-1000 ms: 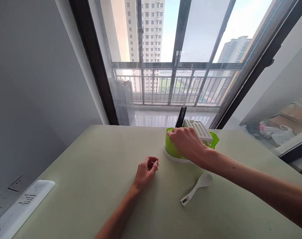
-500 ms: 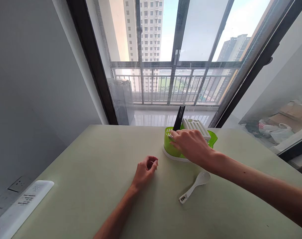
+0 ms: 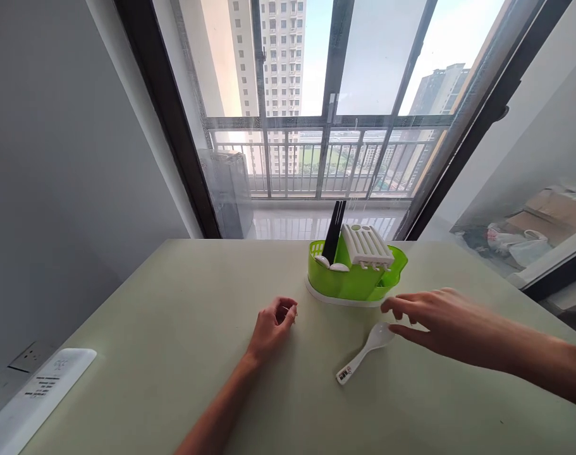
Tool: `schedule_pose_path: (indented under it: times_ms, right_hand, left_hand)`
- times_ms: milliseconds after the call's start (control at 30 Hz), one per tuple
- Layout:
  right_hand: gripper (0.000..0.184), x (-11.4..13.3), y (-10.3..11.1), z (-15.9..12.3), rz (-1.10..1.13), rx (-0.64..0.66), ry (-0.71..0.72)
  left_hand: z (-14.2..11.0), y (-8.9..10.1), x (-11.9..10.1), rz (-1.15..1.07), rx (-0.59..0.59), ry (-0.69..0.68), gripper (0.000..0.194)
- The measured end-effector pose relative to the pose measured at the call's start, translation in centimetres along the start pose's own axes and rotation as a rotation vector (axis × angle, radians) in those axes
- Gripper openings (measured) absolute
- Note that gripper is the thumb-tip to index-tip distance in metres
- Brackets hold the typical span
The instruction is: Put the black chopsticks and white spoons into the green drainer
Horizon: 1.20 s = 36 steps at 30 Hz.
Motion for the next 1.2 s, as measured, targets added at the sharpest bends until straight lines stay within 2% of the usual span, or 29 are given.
schedule_pose_path:
  times_ms: [67, 133, 200, 300, 367, 467, 600, 667, 733, 900, 1000, 1067, 1133, 1200]
  right_hand:
    - [0.026, -2.7, -2.1, -1.6, -0.008, 0.116, -0.094]
    - [0.033, -4.9, -3.7, -2.8, 0.058, 0.167, -0.224]
    - [0.04, -6.0, -5.4, -3.7, 0.285, 0.254, -0.359]
    - [0.05, -5.8, -7.6, -4.5, 0.661, 0.389, -0.527]
    - [0.052, -5.2, -8.9, -4.5, 0.78, 0.393, -0.585]
    - [0.053, -4.2, -10.5, -4.3, 0.838, 0.303, -0.601]
    - [0.057, -2.9, -11.1, -4.0, 0.827, 0.238, -0.618]
    - [0.058, -2.2, -10.0, -3.5, 0.812, 0.218, -0.614]
    - [0.058, -1.4, -7.9, -2.6, 0.821, 0.174, -0.59]
    - [0.05, 0.1, -0.4, 0.3, 0.767, -0.026, -0.508]
    - [0.047, 0.8, 4.4, 1.9, 0.499, -0.223, -0.447]
    - [0.047, 1.5, 7.2, 2.9, 0.28, -0.405, -0.386]
    - [0.045, 2.3, 9.6, 3.9, 0.072, -0.6, -0.357]
    - [0.043, 3.0, 11.0, 5.1, -0.081, -0.731, -0.319]
  left_hand:
    - [0.0, 0.0, 0.1, -0.001, -0.001, -0.011, 0.036]
    - [0.1, 0.0, 0.2, -0.006, -0.006, -0.018, 0.037]
    - [0.1, 0.0, 0.3, -0.005, -0.007, -0.02, 0.037]
    - [0.2, 0.0, 0.2, 0.005, -0.003, -0.012, 0.037]
    - [0.1, 0.0, 0.0, 0.006, -0.002, -0.006, 0.036]
    - [0.1, 0.1, -0.2, 0.001, -0.004, -0.006, 0.034]
    - [0.0, 0.1, -0.3, -0.004, -0.005, 0.002, 0.034]
    - [0.0, 0.0, -0.2, -0.005, 0.001, 0.005, 0.034]
    - [0.0, 0.0, -0.1, -0.01, 0.012, 0.001, 0.035]
    - [0.1, -0.1, 0.1, -0.009, 0.017, -0.006, 0.035]
    - [0.1, -0.1, 0.0, 0.0, 0.01, -0.01, 0.035]
    - [0.0, -0.1, -0.1, 0.011, 0.01, -0.015, 0.034]
    - [-0.1, -0.1, -0.2, 0.014, 0.012, -0.016, 0.034]
    - [-0.1, -0.1, -0.2, 0.01, 0.016, -0.01, 0.034]
Point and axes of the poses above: each hand's wrist, its own z-axis towards the middle knuckle, its own y-axis out of the back of the hand, x = y × z, the point moved 4 cm from there along z, towards the middle knuckle, and after that the axes turned 12 degrees about -x, right-handed, at the moved point
